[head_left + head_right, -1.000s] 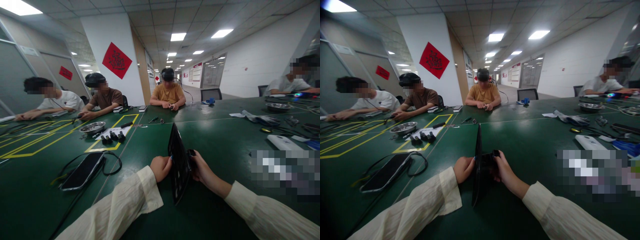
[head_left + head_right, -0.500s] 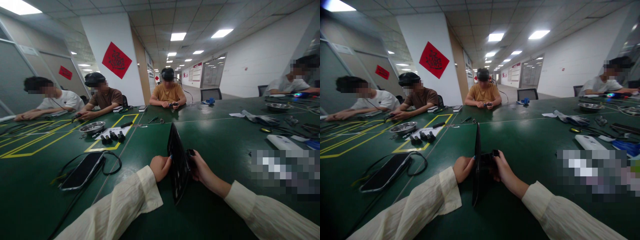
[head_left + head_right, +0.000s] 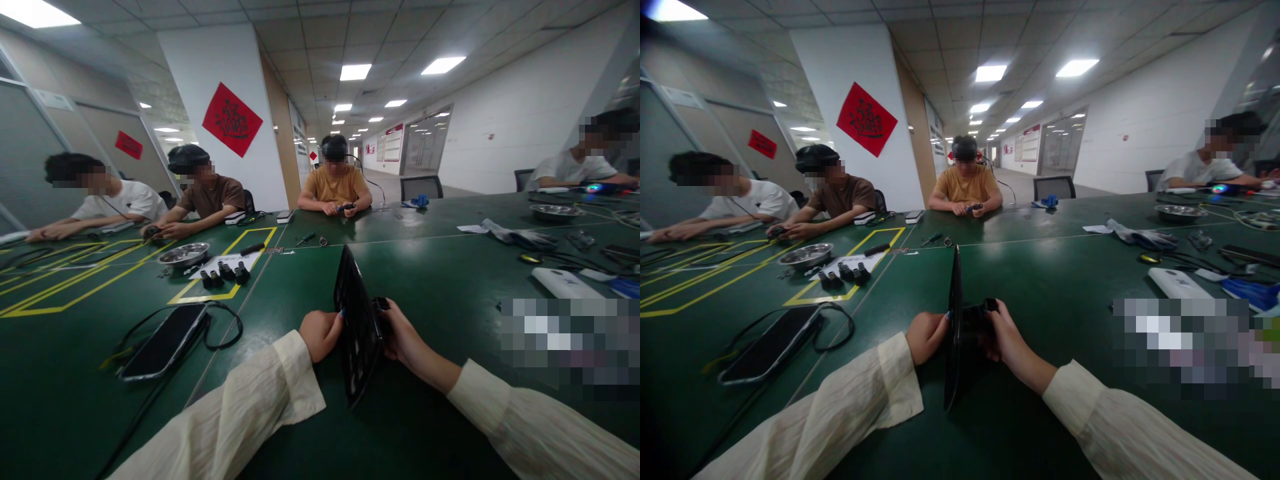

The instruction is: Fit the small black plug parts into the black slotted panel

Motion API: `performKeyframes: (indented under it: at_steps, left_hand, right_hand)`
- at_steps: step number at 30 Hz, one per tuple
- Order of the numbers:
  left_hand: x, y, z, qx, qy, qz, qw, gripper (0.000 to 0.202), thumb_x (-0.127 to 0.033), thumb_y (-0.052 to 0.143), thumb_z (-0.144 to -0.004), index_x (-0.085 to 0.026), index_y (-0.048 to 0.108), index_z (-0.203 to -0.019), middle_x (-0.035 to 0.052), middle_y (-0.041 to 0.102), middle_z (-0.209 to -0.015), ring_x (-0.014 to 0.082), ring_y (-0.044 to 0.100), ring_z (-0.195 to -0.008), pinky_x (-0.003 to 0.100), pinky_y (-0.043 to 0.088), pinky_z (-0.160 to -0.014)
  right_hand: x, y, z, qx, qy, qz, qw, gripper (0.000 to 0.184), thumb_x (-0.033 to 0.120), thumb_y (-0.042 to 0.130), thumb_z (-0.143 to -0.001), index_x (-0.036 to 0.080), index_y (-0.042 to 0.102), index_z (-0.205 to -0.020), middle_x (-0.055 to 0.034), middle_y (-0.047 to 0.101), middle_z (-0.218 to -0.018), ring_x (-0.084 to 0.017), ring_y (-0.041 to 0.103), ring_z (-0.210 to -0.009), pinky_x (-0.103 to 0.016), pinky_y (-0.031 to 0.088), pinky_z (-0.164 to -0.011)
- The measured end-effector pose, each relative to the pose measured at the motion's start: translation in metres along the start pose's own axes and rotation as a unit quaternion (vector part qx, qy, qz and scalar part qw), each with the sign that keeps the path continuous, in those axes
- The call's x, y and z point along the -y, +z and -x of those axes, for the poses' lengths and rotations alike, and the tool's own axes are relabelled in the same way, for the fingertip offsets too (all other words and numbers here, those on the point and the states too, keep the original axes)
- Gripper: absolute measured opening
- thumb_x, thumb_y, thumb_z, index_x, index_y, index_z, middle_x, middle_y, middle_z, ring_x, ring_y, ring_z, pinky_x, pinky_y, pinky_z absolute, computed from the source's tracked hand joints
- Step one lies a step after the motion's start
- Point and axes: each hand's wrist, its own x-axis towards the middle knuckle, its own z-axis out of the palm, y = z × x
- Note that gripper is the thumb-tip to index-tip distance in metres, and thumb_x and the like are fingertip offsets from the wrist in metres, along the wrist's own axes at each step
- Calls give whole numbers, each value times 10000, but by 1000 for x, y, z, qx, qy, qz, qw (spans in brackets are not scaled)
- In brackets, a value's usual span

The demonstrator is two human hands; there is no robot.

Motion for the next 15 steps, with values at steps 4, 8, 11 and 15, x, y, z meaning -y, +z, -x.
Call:
performKeyframes:
  at_steps: [4, 8, 11, 15]
  left_hand:
    - [0, 0, 0, 7, -5, -7, 1000, 479, -396, 134, -917, -186, 382, -565, -1, 362, -487, 119, 354, -461, 265, 216, -503]
    - [0, 0, 0, 6, -8, -8, 1000, 461, -390, 141, -913, -186, 374, -573, 0, 372, -493, 120, 366, -466, 264, 213, -504]
    - [0, 0, 0, 6, -7, -4, 1000, 456, -390, 140, -913, -186, 371, -576, -4, 360, -489, 118, 358, -462, 265, 211, -505]
    - [0, 0, 0, 5, -5, -5, 1000, 455, -386, 143, -914, -186, 378, -579, -6, 348, -487, 118, 352, -462, 264, 210, -506]
  right_hand:
    - [2, 2, 1, -3, -6, -1, 1000, 393, 434, 460, -783, 271, 372, -1130, 87, 482, -573, -76, 449, -321, -148, 257, -256]
    - [4, 4, 1, -4, -4, 9, 1000, 400, 461, 456, -778, 262, 370, -1114, 88, 488, -559, -76, 435, -306, -151, 252, -251]
    - [5, 4, 1, -6, -5, 8, 1000, 395, 445, 454, -776, 258, 370, -1114, 83, 502, -557, -77, 434, -303, -149, 248, -250]
    - [4, 3, 1, -7, 2, 3, 1000, 407, 427, 451, -780, 267, 363, -1144, 88, 489, -534, -86, 446, -308, -149, 260, -253]
